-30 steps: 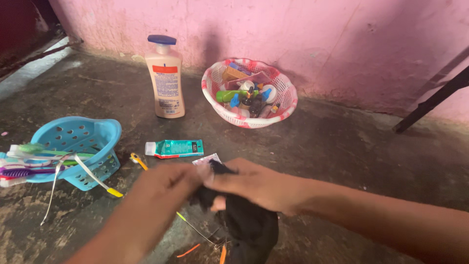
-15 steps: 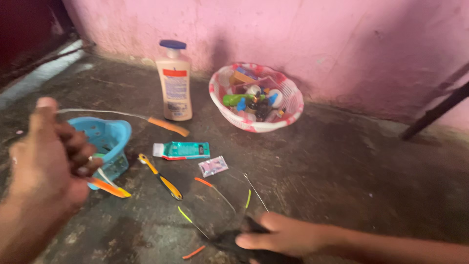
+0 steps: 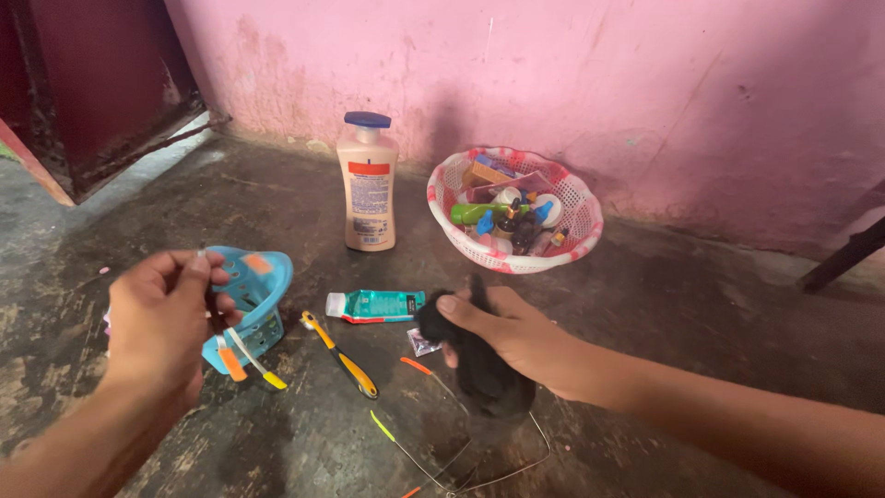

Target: The person wipes several personal care items with a dark cloth, including toothbrushes, dental floss, a toothpaste tube, a small packet, a utility knife, and a lotion bottle. The items are then placed into a blue basket or a white basket.

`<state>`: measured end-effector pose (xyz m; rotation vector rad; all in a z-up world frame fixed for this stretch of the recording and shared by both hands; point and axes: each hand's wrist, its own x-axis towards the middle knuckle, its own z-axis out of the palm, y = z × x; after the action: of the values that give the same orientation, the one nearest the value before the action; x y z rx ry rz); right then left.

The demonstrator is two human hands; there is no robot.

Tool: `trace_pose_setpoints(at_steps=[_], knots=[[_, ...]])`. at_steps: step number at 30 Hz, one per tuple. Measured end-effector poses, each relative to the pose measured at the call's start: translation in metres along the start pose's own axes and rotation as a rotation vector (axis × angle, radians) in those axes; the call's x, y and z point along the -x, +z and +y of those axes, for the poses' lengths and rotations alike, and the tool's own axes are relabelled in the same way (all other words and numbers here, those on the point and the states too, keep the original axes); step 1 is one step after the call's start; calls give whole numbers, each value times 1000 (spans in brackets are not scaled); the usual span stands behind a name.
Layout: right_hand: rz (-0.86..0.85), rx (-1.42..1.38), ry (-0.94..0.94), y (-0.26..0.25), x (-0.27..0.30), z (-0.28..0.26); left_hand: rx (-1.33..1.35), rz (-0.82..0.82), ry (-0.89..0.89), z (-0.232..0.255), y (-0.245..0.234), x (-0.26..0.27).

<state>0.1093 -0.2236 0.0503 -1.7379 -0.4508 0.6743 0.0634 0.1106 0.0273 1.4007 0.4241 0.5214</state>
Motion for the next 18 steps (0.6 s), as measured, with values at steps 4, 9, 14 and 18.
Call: trace_pose_setpoints(at_steps=[4, 9, 14, 18], knots=[[-40, -63, 19, 10, -2, -5, -130, 16, -32, -28, -9, -11], [-16, -9, 51, 3, 0, 3, -189, 67, -83, -55, -15, -23], [46, -16, 81, -3, -2, 10, -571, 102, -47, -75, -21, -24], [27, -48, 38, -8, 0, 13, -1031, 193, 227, -84, -14, -6]])
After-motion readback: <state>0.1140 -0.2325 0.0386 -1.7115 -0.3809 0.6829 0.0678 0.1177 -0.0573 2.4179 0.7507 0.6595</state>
